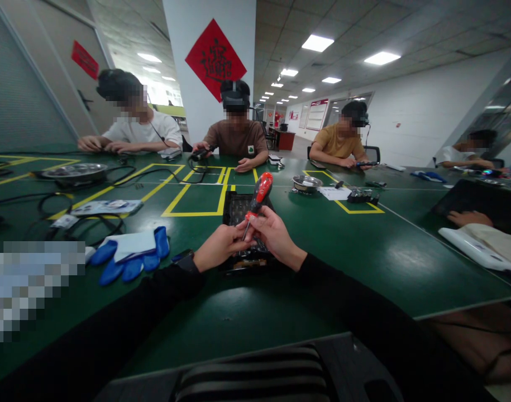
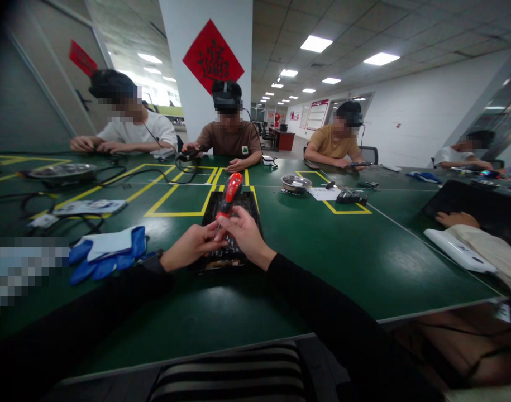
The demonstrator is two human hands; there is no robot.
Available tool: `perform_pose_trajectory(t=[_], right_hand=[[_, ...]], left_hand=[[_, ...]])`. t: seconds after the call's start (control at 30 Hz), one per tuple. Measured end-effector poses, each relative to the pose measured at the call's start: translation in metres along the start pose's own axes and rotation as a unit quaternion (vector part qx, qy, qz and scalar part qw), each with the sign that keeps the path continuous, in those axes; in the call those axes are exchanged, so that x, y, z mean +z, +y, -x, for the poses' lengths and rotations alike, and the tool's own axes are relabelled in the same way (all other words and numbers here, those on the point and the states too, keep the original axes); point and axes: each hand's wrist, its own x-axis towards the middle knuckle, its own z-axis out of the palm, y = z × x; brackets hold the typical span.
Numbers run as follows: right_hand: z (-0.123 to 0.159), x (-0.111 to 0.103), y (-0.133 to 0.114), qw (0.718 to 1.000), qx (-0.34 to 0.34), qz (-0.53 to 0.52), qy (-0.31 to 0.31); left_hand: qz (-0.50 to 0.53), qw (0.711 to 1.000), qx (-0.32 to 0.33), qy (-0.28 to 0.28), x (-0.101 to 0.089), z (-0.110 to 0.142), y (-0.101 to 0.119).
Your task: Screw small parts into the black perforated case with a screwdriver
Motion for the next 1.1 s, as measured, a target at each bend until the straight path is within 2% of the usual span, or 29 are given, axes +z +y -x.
perform_pose_trajectory(t=[0.43,0.8,1.1], right_hand=[[0.0015,-0.0007,-0.0052,1.0,0.021,-0.018,-0.013],[0.001,0.0005,-0.0026,1.0,0.007,0.023,-0.002],[0.0003,0.0007,-0.0019,1.0,-0.009,0.018,-0.003]], left_hand=[[-0.004,1.0,-0.015,-0.006,0.0012,0.0002,-0.002],[-0.016,1.0,-0.02,-0.008,0.0001,0.001,-0.0017],[-0.008,1.0,-0.017,-0.004,0.0007,0.0001,0.0]])
